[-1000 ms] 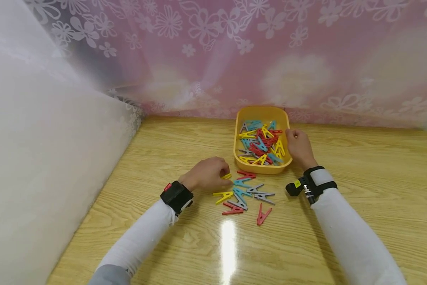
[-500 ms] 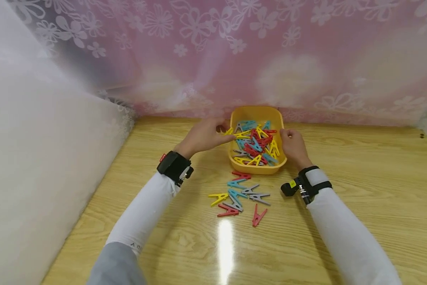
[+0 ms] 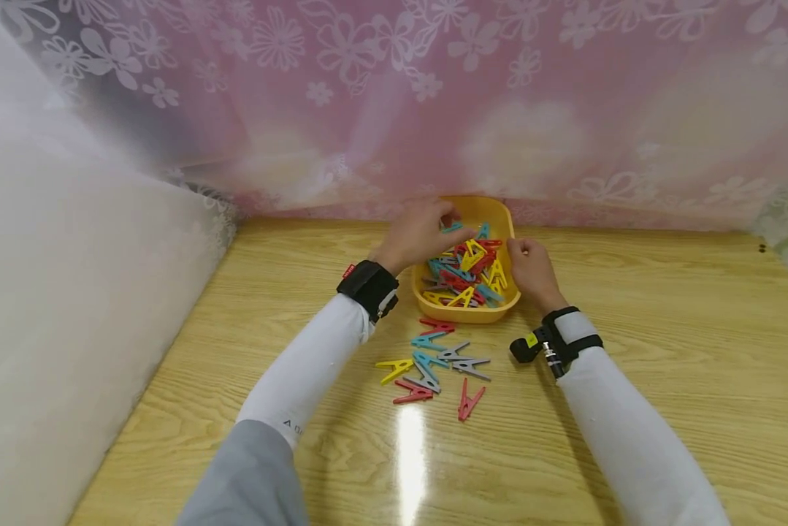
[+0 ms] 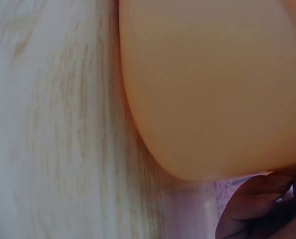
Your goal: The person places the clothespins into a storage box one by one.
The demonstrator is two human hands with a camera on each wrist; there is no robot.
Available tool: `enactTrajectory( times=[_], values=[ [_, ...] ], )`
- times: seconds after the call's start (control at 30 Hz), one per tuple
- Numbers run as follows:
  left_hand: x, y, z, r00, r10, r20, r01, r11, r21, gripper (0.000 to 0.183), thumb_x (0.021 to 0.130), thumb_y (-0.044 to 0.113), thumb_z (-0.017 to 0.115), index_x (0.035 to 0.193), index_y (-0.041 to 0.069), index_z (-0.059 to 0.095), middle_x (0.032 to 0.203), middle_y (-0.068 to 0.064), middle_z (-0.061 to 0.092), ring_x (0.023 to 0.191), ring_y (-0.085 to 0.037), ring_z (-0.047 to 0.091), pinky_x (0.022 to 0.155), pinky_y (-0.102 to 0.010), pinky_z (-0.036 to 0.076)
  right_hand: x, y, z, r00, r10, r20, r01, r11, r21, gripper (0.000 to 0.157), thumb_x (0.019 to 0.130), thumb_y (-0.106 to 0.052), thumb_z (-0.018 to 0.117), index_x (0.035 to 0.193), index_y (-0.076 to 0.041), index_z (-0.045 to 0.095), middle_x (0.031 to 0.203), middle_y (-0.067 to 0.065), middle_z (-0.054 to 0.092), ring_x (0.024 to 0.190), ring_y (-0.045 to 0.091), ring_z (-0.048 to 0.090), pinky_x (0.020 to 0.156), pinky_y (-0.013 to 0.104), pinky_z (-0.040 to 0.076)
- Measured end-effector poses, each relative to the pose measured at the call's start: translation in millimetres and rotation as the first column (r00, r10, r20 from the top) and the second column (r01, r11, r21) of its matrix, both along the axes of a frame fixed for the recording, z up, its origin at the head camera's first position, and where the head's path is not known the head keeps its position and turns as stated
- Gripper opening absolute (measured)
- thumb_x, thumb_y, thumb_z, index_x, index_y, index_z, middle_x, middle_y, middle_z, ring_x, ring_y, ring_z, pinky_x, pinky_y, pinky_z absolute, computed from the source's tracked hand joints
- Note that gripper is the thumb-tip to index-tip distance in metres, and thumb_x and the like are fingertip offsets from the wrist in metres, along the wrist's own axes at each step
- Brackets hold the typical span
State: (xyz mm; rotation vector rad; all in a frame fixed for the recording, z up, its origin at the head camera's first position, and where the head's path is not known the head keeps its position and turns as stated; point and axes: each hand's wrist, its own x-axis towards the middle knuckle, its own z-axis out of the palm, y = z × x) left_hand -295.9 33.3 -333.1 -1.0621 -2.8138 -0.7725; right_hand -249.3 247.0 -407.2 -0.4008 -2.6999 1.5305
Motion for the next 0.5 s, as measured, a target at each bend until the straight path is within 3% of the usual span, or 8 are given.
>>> enactTrajectory(
  times=[0.23,0.5],
  values=[
    [4.1,-25.0,-19.3,0.997,0.080,0.016,-0.081,0.992,0.098,0.038,0.090,0.050,0.060,0.101,0.014,0.062,0.088,0.002,0.057,0.077,-0.013,0.052,0.067,-0.028,0.042,-3.1,0.6,-0.6,1.000,0.018,-0.008,-0.018,1.000,0.022,0.057,0.103,-0.044,0.027,0.126,0.005,0.047,0.120,0.020,0.046,0.098,0.028,0.044,0.072,0.032,0.038],
    [20.1,-55.0,-30.4,0.993,0.119,-0.015,-0.119,0.993,0.005,0.027,0.093,0.044,0.058,0.093,0.016,0.059,0.082,0.001,0.054,0.070,-0.014,0.049,0.061,-0.029,0.038,-6.0,9.9,1.2,1.000,0.018,0.003,-0.018,0.999,0.045,0.062,0.103,-0.045,0.026,0.134,0.005,0.044,0.126,0.022,0.047,0.100,0.029,0.044,0.074,0.032,0.039]
  ],
)
